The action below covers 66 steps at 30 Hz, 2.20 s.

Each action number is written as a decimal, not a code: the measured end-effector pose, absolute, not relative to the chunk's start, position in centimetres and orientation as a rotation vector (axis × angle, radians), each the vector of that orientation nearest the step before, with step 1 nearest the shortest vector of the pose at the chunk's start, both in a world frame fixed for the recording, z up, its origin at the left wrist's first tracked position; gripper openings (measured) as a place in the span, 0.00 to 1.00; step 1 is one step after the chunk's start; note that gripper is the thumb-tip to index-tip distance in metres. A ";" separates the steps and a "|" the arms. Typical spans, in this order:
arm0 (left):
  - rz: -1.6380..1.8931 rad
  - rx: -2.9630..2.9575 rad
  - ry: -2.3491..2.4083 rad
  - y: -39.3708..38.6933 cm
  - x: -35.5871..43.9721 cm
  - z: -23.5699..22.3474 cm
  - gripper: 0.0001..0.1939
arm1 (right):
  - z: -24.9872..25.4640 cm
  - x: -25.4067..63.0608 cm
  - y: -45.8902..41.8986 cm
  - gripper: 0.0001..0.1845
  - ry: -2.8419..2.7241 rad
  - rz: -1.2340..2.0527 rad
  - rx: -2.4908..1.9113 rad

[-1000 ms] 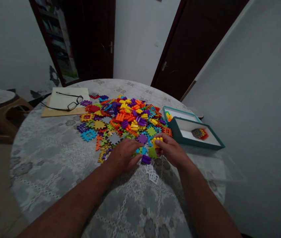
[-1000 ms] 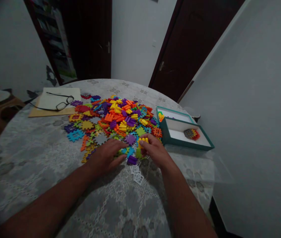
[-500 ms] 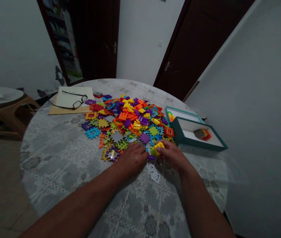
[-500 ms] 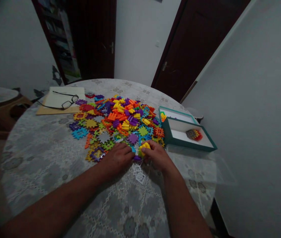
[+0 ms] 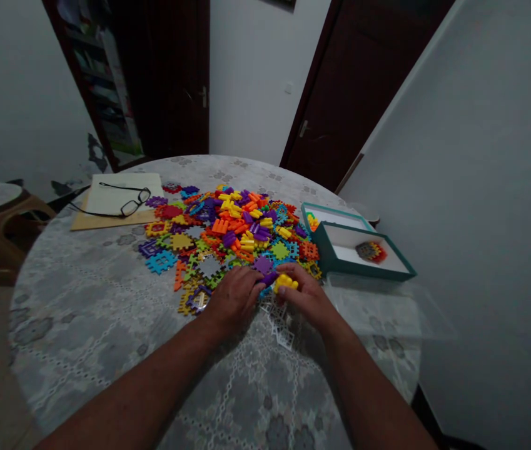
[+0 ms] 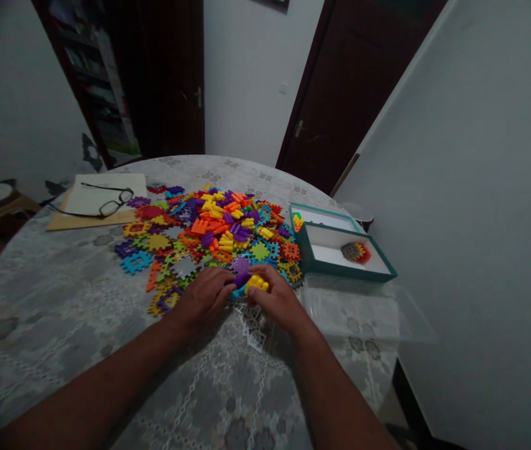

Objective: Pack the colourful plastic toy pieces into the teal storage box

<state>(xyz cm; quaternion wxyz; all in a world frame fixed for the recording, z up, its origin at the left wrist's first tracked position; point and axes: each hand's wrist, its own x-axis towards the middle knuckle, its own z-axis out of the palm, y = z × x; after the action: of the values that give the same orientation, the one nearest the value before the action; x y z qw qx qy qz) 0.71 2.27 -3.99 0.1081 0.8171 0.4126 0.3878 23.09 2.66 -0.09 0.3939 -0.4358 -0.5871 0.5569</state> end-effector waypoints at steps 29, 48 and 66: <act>1.446 2.416 1.648 3.4 -2.8 -2.5 0.06 | 8.3 36.1 28.2 0.22 -1.407 0.466 -2.135; 1.475 2.025 1.854 4.8 -4.1 -2.6 0.12 | 3.8 24.3 2.5 0.15 -2.309 0.530 -1.134; 0.537 2.430 1.911 -7.6 -10.3 -6.4 0.59 | -7.2 20.0 -1.2 0.30 -2.331 0.062 -1.129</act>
<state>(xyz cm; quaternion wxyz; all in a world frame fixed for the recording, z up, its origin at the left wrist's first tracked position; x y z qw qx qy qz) -10.30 -7.56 -6.44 0.0022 0.7744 0.6091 0.1711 19.95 -1.24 -7.18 0.2719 -0.4192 -0.8659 0.0230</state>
